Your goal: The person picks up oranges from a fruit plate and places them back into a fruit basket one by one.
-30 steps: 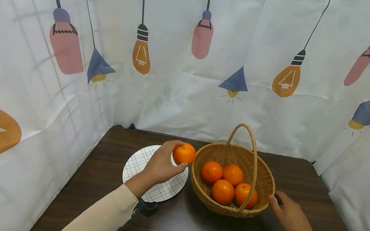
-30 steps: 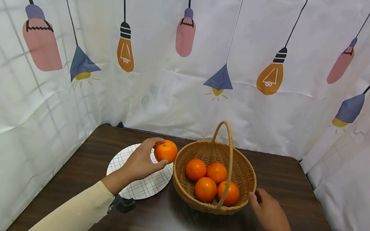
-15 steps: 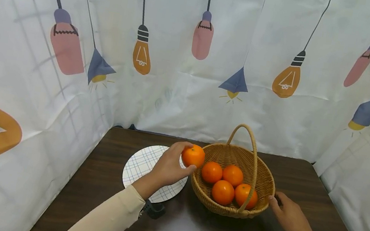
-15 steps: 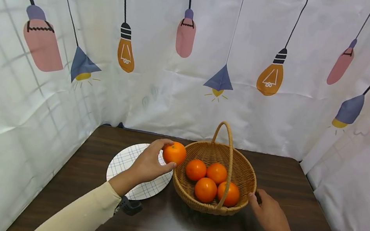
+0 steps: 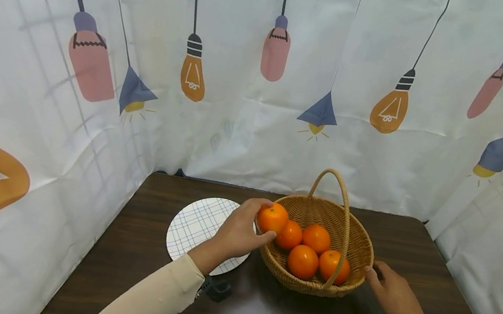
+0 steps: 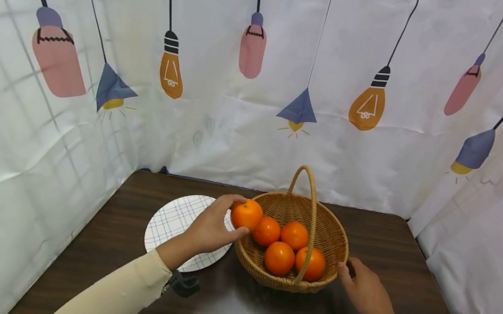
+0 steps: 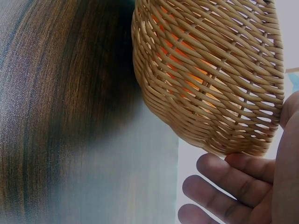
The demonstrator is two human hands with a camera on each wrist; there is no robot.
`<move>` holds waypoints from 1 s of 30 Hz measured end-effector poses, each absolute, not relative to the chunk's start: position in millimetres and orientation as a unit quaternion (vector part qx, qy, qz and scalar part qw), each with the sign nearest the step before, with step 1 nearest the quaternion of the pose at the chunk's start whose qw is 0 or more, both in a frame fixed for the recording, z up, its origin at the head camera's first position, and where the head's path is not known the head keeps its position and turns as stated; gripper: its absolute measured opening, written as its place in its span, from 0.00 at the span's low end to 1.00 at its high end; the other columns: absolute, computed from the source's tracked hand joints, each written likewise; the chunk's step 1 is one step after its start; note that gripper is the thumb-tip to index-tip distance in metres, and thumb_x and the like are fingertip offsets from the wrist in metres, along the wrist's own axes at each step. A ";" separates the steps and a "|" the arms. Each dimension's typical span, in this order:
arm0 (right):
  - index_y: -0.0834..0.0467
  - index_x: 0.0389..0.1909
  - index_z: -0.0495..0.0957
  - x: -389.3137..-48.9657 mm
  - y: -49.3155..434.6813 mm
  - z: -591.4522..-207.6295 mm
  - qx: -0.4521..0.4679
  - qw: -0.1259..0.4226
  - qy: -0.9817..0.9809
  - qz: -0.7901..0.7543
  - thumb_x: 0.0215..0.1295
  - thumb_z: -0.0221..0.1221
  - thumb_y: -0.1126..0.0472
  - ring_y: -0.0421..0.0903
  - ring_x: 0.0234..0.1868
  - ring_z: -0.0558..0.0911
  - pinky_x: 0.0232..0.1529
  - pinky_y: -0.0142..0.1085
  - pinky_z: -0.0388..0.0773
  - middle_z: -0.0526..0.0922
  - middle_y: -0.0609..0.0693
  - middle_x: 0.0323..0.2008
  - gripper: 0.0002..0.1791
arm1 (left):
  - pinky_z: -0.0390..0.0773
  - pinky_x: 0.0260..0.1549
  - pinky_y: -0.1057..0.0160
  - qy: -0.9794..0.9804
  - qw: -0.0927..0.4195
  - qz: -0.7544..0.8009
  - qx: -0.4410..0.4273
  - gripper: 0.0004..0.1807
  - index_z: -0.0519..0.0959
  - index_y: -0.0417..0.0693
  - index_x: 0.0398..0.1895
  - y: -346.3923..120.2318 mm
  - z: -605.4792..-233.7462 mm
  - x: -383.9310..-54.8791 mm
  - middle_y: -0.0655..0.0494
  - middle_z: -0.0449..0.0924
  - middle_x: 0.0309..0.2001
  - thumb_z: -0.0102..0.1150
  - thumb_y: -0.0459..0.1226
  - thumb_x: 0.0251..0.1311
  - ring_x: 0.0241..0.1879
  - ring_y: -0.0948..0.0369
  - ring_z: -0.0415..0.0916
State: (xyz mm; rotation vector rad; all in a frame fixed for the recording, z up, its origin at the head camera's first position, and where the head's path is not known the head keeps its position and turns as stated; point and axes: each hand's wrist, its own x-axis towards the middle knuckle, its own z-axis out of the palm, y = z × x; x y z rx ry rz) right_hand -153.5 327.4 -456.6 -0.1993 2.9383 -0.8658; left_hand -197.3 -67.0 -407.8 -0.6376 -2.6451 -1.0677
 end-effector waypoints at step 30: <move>0.69 0.67 0.69 -149.9 324.6 -457.7 -0.081 0.003 0.960 -0.268 0.82 0.40 0.40 0.65 0.54 0.81 0.46 0.60 0.80 0.80 0.68 0.57 0.36 | 0.76 0.57 0.47 -0.901 0.103 -0.375 -0.195 0.28 0.71 0.48 0.68 -90.2 -419.8 -187.2 0.50 0.75 0.63 0.65 0.44 0.66 0.61 0.50 0.75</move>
